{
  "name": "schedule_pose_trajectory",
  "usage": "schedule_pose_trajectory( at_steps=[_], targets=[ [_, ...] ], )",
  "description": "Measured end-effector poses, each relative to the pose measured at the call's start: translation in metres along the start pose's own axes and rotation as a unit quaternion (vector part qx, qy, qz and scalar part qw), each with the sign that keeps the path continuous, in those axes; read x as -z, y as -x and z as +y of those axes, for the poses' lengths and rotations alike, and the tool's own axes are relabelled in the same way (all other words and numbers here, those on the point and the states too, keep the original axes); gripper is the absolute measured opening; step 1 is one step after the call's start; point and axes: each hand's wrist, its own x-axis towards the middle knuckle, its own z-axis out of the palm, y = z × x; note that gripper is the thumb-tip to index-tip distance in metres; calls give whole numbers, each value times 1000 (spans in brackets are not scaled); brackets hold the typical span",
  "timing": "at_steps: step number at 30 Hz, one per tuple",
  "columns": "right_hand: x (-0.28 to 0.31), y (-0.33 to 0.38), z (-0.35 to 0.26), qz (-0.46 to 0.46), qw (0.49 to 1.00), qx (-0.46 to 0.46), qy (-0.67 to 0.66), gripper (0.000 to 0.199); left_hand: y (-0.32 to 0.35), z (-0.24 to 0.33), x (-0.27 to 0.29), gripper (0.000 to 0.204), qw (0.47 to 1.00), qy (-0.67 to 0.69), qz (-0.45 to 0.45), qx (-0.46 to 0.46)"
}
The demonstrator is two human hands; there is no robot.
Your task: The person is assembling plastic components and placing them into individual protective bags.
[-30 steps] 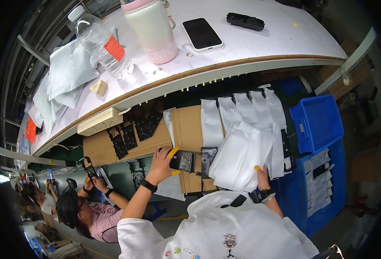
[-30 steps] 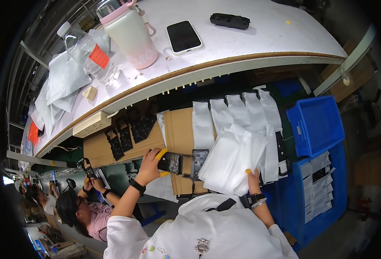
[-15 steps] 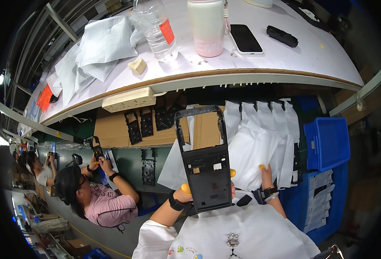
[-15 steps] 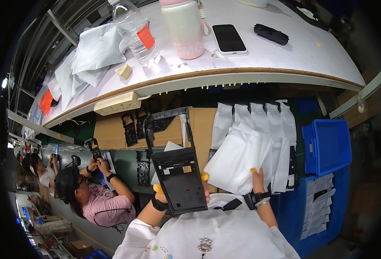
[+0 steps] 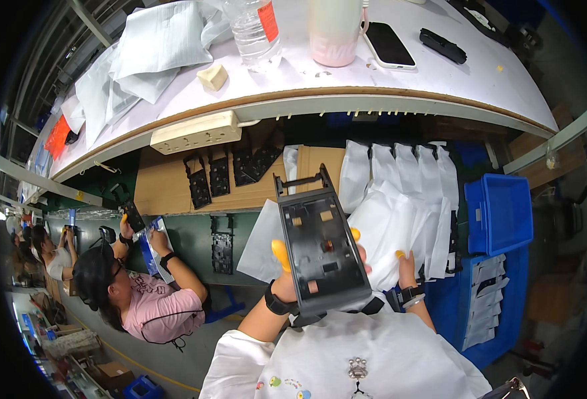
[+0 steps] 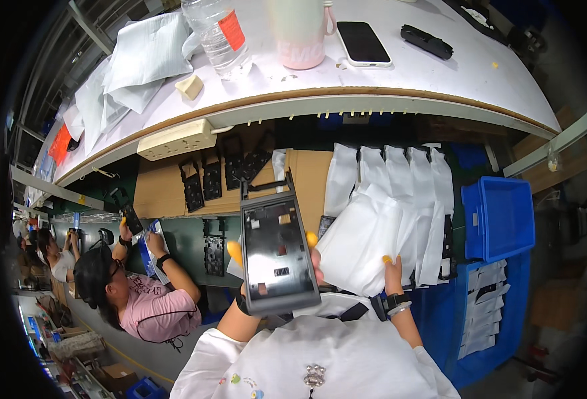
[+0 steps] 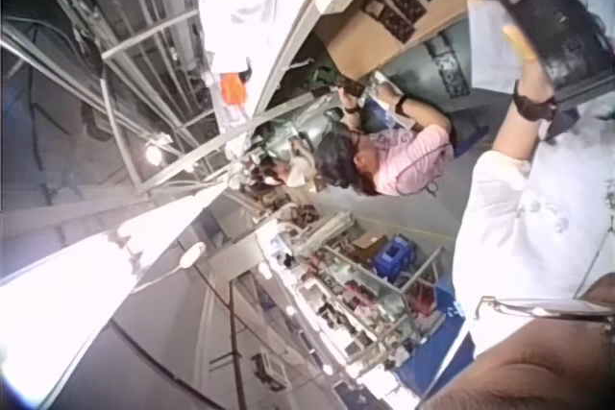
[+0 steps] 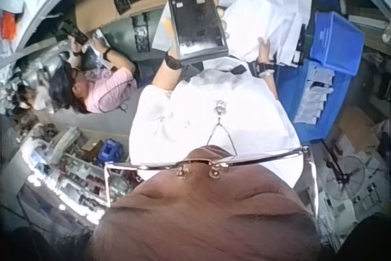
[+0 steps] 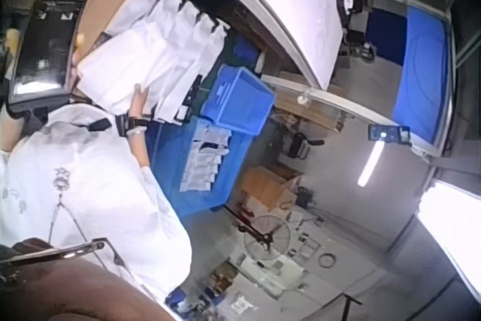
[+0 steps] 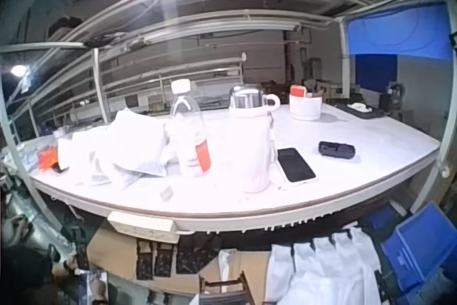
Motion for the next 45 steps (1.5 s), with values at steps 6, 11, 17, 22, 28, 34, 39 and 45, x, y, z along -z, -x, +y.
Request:
schedule_pose_trajectory(
  at_steps=[6, 11, 17, 22, 28, 34, 39, 45],
  targets=[
    [-9, 20, -23, -40, 998, -13, -55, 51, 4, 14, 0, 79, 979, 124, 82, -136],
    [-11, 17, -13, -35, 998, -6, -45, 53, 20, 27, -5, 76, 968, 192, 55, -149],
    [-11, 23, -15, -9, 999, 0, -33, 61, 80, 61, 52, 66, 962, -131, 240, -19],
    [0, 19, -9, -9, 1000, -14, -21, 62, 206, 108, 134, 49, 833, -244, 486, -102],
    [-1, 15, -5, 23, 1000, 10, 2, 54, 156, 116, 55, 65, 889, 50, 286, -354],
    [-19, 19, -11, -3, 1000, 24, 9, 50, 137, 100, 14, 72, 920, 122, 118, -353],
    [-29, 24, -13, -14, 999, 14, 37, 50, 155, 110, 21, 77, 915, 102, 135, -365],
    [-19, 18, 11, -5, 999, 26, 22, 49, 235, 163, 127, 37, 686, -307, 608, -255]
  ],
)
